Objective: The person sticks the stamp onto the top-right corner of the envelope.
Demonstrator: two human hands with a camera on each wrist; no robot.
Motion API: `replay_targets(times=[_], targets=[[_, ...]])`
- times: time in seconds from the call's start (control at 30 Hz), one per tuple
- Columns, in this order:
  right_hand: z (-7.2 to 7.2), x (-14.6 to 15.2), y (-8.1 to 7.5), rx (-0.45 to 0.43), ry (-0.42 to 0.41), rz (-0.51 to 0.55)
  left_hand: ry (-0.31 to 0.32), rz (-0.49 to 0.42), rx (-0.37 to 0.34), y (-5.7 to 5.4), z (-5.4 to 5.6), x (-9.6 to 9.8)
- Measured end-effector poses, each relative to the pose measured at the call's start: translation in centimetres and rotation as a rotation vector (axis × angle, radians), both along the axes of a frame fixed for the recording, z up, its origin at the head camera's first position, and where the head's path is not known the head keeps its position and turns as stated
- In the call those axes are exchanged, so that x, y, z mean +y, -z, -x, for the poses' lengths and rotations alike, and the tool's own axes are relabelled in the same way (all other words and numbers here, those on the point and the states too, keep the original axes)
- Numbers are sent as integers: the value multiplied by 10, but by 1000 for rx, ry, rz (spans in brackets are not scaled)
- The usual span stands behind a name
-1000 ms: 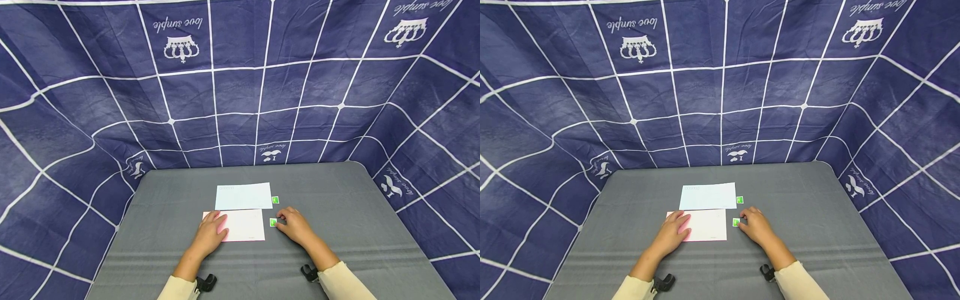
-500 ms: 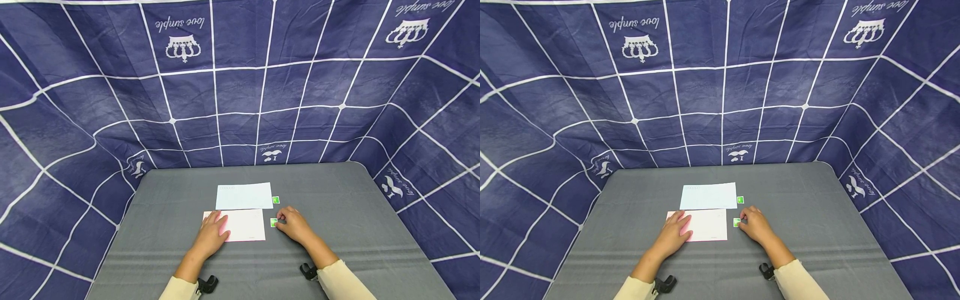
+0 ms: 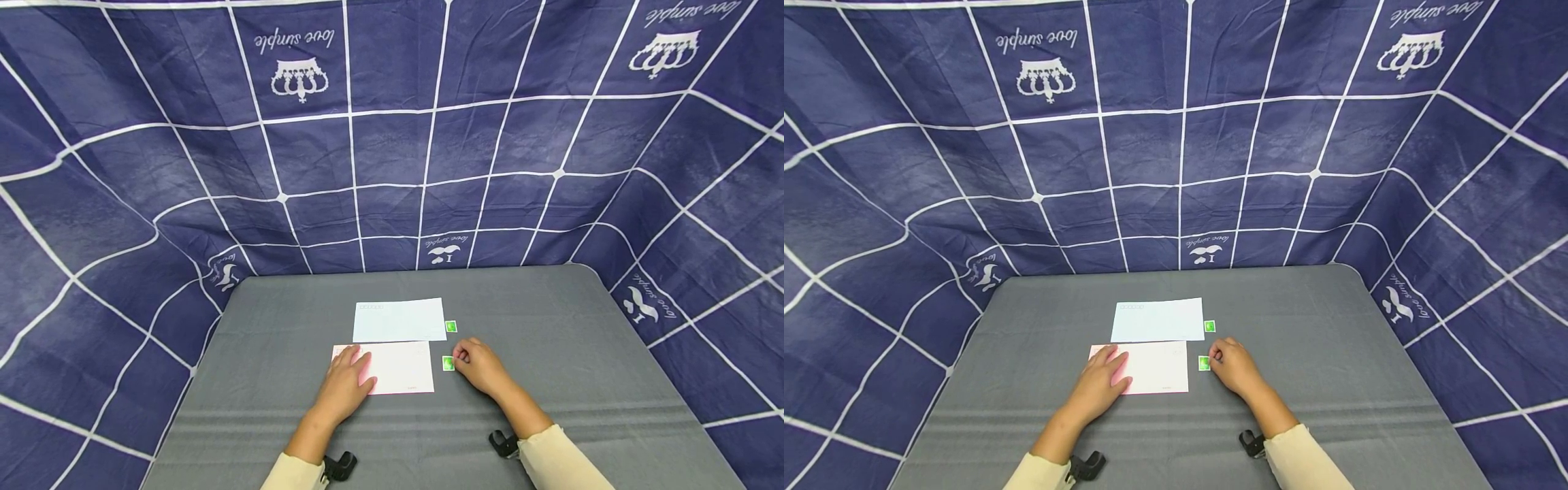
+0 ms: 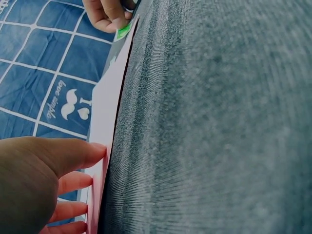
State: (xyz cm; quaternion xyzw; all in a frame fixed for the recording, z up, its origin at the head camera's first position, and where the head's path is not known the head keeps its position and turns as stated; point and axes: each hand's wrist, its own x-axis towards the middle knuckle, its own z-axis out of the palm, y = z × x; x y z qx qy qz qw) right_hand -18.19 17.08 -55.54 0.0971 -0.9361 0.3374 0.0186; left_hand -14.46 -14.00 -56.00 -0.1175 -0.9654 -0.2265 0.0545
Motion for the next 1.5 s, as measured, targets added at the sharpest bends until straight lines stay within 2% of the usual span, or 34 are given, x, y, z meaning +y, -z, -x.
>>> replay_targets(times=[0.23,0.6,0.9,1.5], targets=[[1,-1,-4,-33,0,37,29,14,5,-1,-3,-1],[3,-6,-15,-90,10,125,30,5,5,-3,-4,-1],[8,-12,-13,-118,15,160,41,10,-7,-2,-2,0],[21,-31,-14,-140,-45,203,42,-5,-12,0,-1,-1]])
